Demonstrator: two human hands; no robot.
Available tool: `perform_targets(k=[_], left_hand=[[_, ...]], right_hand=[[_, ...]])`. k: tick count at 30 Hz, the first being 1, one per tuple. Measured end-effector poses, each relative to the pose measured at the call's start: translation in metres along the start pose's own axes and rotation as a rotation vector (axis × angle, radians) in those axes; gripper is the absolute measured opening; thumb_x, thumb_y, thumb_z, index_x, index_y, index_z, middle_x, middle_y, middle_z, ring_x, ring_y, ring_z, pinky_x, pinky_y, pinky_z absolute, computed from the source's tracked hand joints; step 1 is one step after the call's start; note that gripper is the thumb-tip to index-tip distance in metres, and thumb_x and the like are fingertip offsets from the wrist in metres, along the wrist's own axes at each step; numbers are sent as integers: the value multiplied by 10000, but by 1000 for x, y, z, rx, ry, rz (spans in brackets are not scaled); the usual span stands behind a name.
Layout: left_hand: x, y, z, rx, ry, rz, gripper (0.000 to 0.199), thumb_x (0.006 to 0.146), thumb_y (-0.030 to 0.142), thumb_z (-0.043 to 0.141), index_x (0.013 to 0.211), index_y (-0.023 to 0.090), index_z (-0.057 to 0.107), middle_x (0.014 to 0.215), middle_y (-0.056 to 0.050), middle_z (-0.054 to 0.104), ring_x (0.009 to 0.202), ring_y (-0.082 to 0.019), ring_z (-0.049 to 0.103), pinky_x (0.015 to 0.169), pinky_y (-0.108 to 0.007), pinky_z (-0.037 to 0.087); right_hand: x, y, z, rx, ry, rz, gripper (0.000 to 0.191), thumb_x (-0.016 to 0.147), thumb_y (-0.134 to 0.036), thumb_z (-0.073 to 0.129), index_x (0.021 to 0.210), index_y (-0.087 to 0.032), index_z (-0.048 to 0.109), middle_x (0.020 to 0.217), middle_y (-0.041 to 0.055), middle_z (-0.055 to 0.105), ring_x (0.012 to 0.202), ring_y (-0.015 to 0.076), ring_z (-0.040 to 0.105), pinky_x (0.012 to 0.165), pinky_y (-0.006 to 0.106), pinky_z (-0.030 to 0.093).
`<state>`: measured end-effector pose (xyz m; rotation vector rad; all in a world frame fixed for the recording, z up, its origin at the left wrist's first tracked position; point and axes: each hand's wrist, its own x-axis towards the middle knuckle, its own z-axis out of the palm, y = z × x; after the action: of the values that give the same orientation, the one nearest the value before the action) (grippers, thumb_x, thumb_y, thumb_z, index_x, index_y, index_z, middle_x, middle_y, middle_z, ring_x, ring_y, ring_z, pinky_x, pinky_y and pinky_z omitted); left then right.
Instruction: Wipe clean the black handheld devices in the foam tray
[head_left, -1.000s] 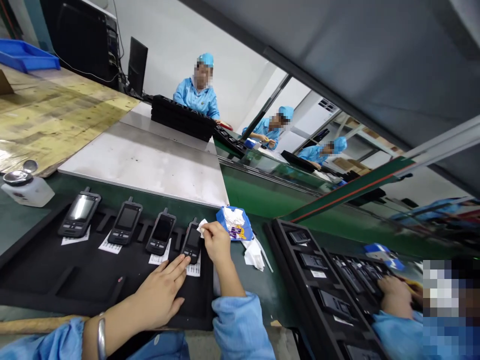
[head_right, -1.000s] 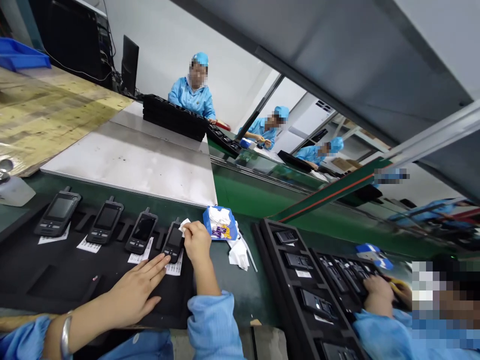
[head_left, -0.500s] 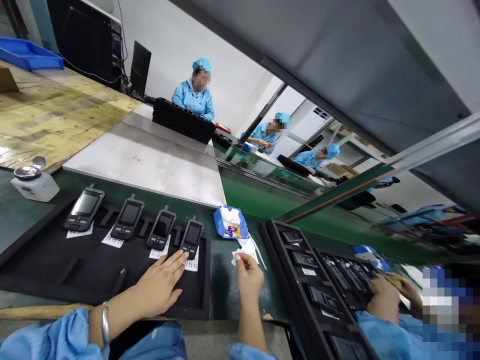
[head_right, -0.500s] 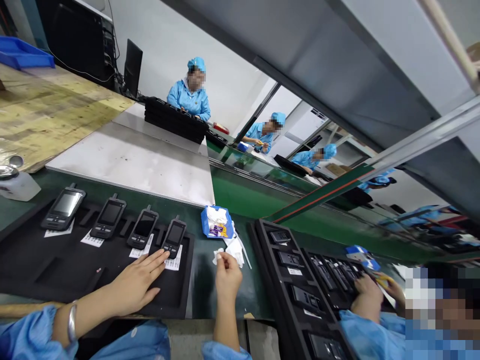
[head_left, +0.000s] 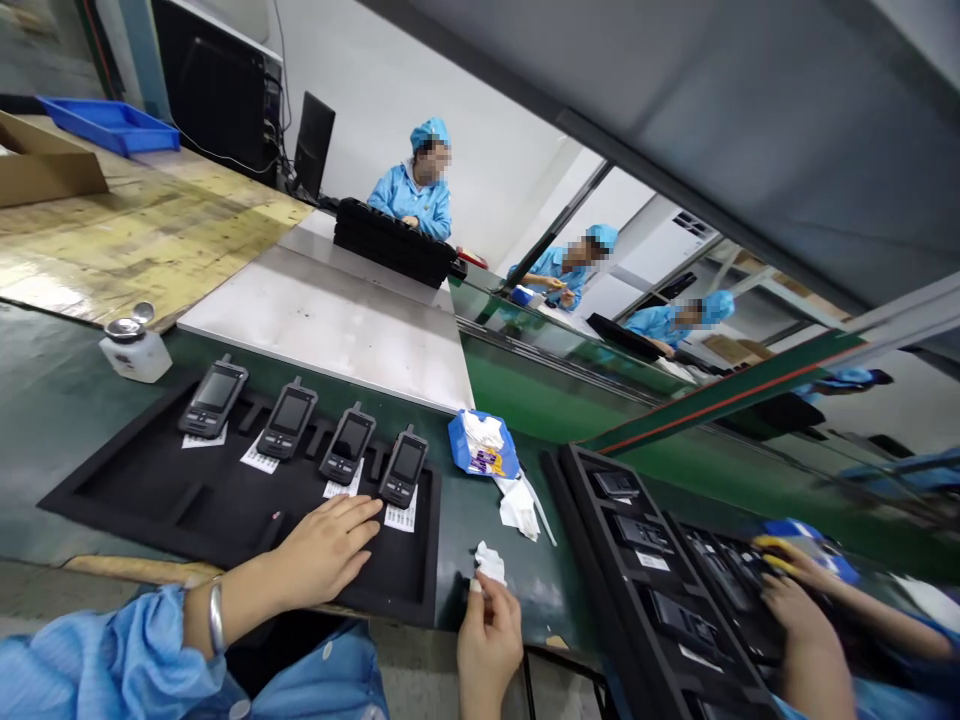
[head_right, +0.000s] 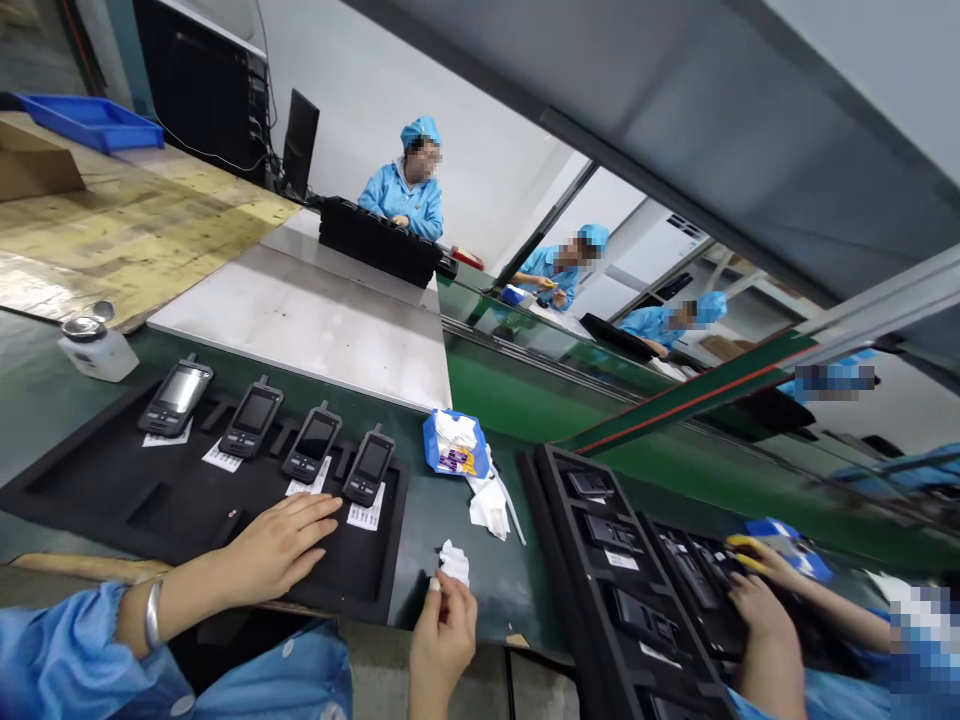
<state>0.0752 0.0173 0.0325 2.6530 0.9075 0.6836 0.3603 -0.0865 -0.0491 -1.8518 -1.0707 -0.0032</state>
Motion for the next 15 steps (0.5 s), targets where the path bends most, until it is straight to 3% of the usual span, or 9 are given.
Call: perform_targets(k=[4,10,15], left_hand=[[-29,-15,-19,19,98,-78,278,933,179,503,1176,171,637,1287,-103,641,1146,-254,606,1007,-440,518],[-76,-47,-33,39,210,-257,246,963,255,501,1143,201,660,1212,-80,672,1090,-229,628,969,-397,537],[-89,-56,-31,30,222,-316,243,966,280,503,1128,200,665,1204,-76,675,1078,-222,632,948,-378,544]], right_hand=[[1,6,2,-51,-29,-11,495,869,-593,504,970,-161,724,990,113,661,898,236,622,832,340,463],[17,7,6,-141,-56,163,575,798,-655,485,988,-168,725,970,112,702,775,226,621,723,317,459],[29,9,5,-191,-26,262,578,752,-646,501,966,-159,728,722,81,700,623,221,608,621,310,441]])
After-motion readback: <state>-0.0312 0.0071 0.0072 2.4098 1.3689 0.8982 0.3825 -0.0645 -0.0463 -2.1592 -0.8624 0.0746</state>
